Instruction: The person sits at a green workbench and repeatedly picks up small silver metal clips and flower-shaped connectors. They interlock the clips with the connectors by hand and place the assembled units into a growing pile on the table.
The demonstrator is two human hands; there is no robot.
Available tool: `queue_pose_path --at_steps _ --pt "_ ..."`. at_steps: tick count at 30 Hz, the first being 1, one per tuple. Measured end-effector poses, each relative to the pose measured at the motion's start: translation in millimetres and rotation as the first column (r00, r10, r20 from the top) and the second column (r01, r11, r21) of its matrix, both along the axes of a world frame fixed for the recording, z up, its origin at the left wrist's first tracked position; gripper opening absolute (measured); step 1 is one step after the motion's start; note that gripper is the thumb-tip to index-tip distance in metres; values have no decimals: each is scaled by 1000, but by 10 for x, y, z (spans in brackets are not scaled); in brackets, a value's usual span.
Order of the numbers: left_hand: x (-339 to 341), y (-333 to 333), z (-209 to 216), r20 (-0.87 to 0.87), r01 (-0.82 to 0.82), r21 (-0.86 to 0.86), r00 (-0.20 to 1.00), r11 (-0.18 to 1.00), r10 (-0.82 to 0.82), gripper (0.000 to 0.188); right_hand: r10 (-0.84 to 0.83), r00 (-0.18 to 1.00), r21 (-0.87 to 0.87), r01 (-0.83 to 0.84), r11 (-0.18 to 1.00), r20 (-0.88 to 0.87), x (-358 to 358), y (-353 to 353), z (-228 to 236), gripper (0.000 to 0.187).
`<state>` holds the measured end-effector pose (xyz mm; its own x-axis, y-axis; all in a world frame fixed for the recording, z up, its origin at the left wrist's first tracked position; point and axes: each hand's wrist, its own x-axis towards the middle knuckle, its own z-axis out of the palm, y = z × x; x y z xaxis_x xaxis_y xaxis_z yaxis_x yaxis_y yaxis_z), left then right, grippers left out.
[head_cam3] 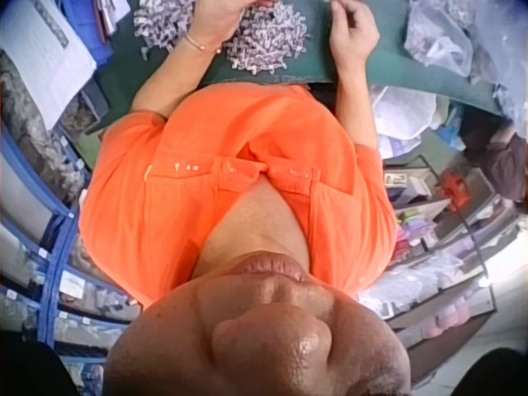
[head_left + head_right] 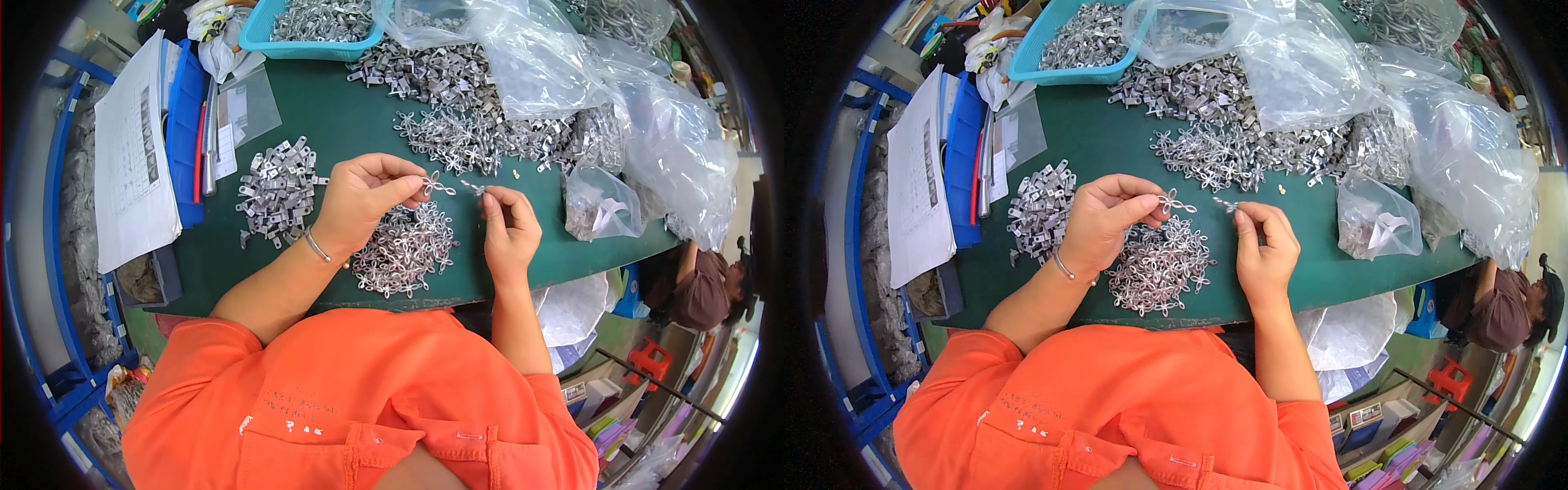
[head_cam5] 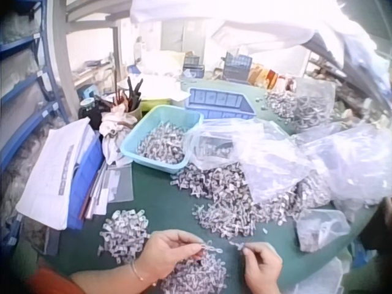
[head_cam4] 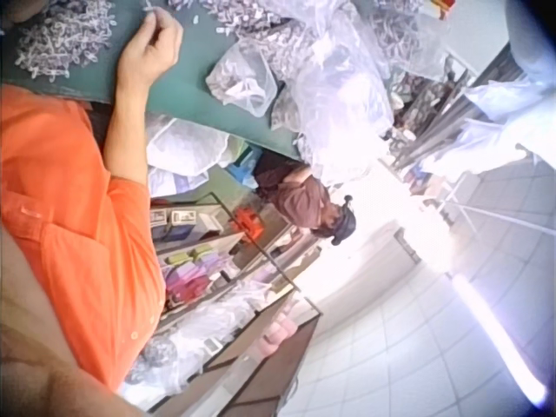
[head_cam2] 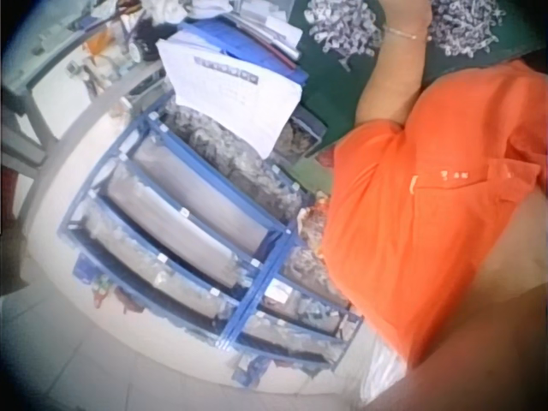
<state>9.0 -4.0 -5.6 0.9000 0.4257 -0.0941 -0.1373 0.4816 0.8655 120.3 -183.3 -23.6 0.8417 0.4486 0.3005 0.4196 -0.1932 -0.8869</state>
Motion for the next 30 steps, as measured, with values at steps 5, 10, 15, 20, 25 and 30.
queue_pose_path --at_steps 5,10,15,20,25,30 --pt "-4 -9 -19 8 7 17 1000 1000 -8 12 124 961 232 -65 971 -249 -135 10 128 10" --pt "5 -7 -25 39 25 54 999 998 -27 10 163 922 274 -65 959 -352 -163 -23 208 14" --pt "4 -24 10 74 22 85 997 996 -29 9 193 896 326 -57 944 -401 -170 -30 196 14" --pt "6 -19 3 84 15 103 996 995 -23 9 209 881 340 -58 939 -425 -164 -43 189 14" --pt "10 -14 -14 56 19 69 998 997 -23 9 228 871 368 -59 928 -435 -163 -59 209 14" --pt "0 -11 -18 21 5 13 1000 1000 -6 11 230 870 373 -58 926 -436 -163 -66 223 14"
